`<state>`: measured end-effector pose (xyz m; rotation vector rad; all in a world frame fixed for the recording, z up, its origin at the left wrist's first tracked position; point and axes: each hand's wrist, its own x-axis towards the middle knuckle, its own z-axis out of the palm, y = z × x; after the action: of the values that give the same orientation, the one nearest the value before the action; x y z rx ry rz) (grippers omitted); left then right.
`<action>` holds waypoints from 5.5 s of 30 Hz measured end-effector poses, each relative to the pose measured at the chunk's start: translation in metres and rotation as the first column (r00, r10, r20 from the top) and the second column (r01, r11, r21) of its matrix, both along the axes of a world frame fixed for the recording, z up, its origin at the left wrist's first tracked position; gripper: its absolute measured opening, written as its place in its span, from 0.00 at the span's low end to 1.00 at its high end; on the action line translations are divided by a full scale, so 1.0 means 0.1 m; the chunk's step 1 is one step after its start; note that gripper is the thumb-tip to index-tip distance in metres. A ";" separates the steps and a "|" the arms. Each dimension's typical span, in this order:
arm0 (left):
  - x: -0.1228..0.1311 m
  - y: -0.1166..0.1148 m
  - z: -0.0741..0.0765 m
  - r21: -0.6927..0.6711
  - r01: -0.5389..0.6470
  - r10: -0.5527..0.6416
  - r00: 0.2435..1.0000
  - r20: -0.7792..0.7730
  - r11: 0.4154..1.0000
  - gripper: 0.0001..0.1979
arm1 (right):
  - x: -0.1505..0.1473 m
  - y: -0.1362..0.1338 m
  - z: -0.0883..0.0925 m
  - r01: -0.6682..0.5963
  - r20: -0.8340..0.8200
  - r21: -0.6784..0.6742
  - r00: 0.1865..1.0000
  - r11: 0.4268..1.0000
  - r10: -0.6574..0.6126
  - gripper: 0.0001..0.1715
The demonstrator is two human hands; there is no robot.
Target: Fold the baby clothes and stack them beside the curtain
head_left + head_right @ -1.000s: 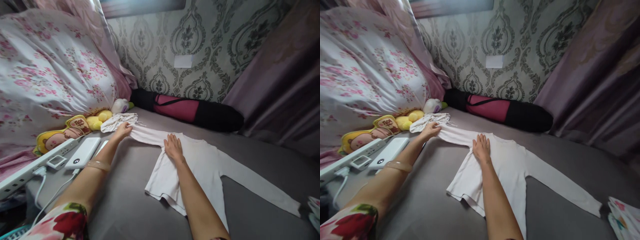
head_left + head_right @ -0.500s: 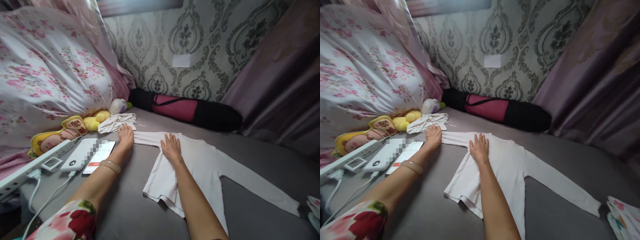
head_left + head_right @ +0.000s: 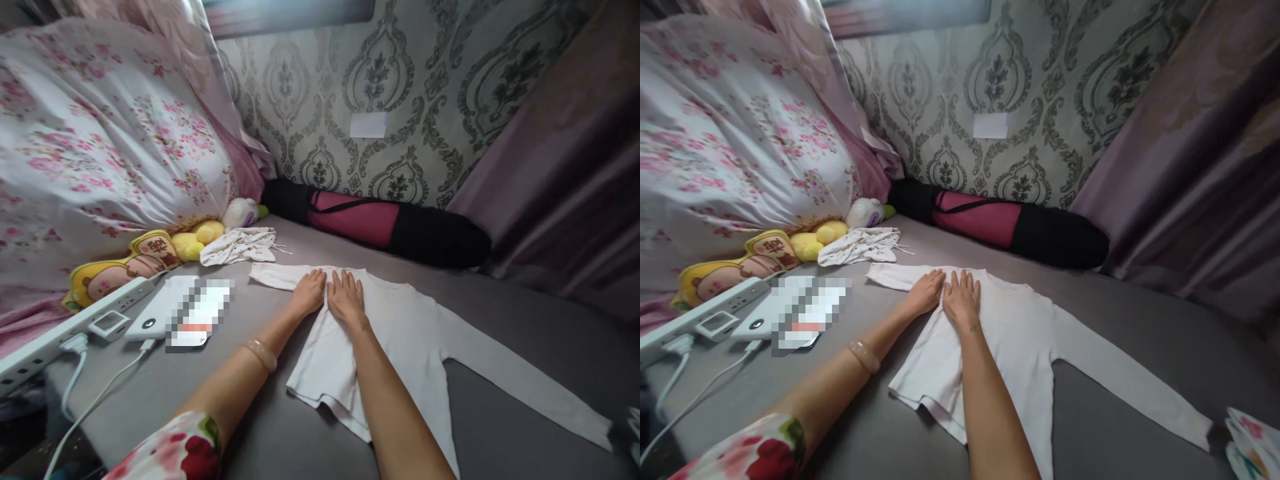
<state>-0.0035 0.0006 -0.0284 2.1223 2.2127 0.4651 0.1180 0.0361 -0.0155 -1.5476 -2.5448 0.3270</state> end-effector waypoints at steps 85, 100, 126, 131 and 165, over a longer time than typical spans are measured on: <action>-0.51 -0.89 0.42 0.055 -0.306 0.309 0.949 -0.068 0.950 0.18 | 2.48 -1.20 0.38 0.144 -0.435 -0.276 0.863 0.950 -0.257 0.17; 0.10 -1.67 0.36 -0.238 -0.052 0.090 0.985 0.150 0.970 0.23 | 2.42 -1.88 0.42 0.368 0.025 -0.190 0.929 0.910 -0.370 0.16; 0.18 -1.74 0.50 -0.220 0.133 0.057 0.725 0.687 0.966 0.32 | 2.42 -1.85 0.31 0.200 -0.350 -0.370 0.875 0.907 -0.336 0.22; 0.02 -1.73 0.52 -0.289 0.115 0.095 0.778 0.621 0.951 0.27 | 2.59 -1.80 0.34 0.116 -0.348 -0.414 0.897 0.903 -0.274 0.19; -0.11 -1.71 0.36 -0.367 0.224 -0.019 0.874 0.486 0.903 0.29 | 1.65 -1.00 0.16 0.108 0.018 -0.112 0.994 0.988 -0.106 0.43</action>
<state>-0.0144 -0.1706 0.0079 1.6909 1.7038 0.4053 0.2828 -0.0637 0.0002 -1.7231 -2.4790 0.4573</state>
